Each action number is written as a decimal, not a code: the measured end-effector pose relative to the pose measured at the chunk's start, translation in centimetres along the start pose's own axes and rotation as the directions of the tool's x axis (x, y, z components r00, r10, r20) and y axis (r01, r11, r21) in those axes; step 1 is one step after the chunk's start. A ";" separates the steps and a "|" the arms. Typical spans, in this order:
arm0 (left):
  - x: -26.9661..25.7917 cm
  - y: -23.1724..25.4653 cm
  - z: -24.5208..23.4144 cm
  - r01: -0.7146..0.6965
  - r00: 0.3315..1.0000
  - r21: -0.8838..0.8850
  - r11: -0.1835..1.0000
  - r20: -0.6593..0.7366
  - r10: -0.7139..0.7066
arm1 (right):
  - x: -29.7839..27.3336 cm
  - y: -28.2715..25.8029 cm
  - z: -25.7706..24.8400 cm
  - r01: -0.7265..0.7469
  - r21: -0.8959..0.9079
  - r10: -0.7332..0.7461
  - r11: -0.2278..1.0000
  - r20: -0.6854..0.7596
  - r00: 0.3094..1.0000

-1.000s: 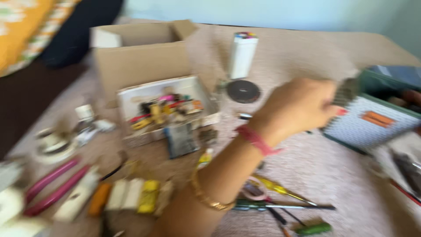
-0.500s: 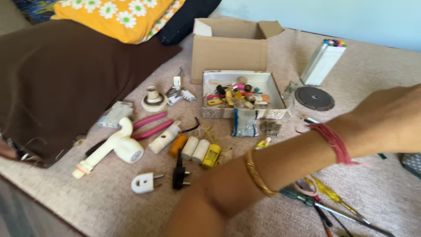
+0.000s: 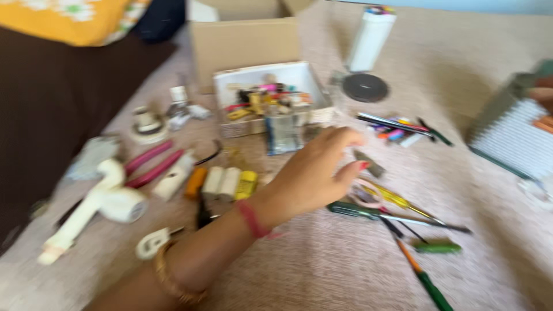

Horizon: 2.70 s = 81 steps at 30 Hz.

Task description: The person organizes stationery items on a table. They place pens, pencils, and markers into a fabric storage container, then gather loose pens and secure them with a rubber band before placing them into the container.

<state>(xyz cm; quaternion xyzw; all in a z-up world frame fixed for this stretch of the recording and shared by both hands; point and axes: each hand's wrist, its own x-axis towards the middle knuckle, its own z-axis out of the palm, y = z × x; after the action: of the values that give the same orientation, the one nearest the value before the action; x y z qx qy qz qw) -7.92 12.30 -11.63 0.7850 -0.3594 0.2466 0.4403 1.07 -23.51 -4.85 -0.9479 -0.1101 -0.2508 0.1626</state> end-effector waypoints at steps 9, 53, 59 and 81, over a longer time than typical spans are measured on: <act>-1.8 2.2 0.8 0.020 0.999 0.087 0.996 0.030 -0.023 | -4.8 -8.6 -5.8 0.171 -0.241 -0.084 0.955 0.335 0.938; -3.4 2.1 3.2 -0.062 0.991 -0.066 0.996 0.111 0.069 | 1.0 -4.4 12.9 0.402 -0.277 -0.271 0.873 0.410 0.871; -3.3 2.0 2.9 -0.023 0.992 -0.049 0.999 0.121 0.029 | 0.5 -5.4 11.4 0.248 -0.243 -0.129 0.938 0.418 0.899; 13.3 -3.9 11.8 0.443 0.813 -0.729 0.521 0.082 -0.577 | 2.2 -3.7 6.8 -0.341 0.731 0.032 0.591 0.401 0.915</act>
<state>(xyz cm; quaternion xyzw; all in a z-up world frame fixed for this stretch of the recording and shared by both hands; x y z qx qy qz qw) 4.27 -1.21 -10.08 0.5936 -0.1400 0.0111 0.7924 4.92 -17.35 -8.39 -0.8132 -0.1340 0.0133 0.5662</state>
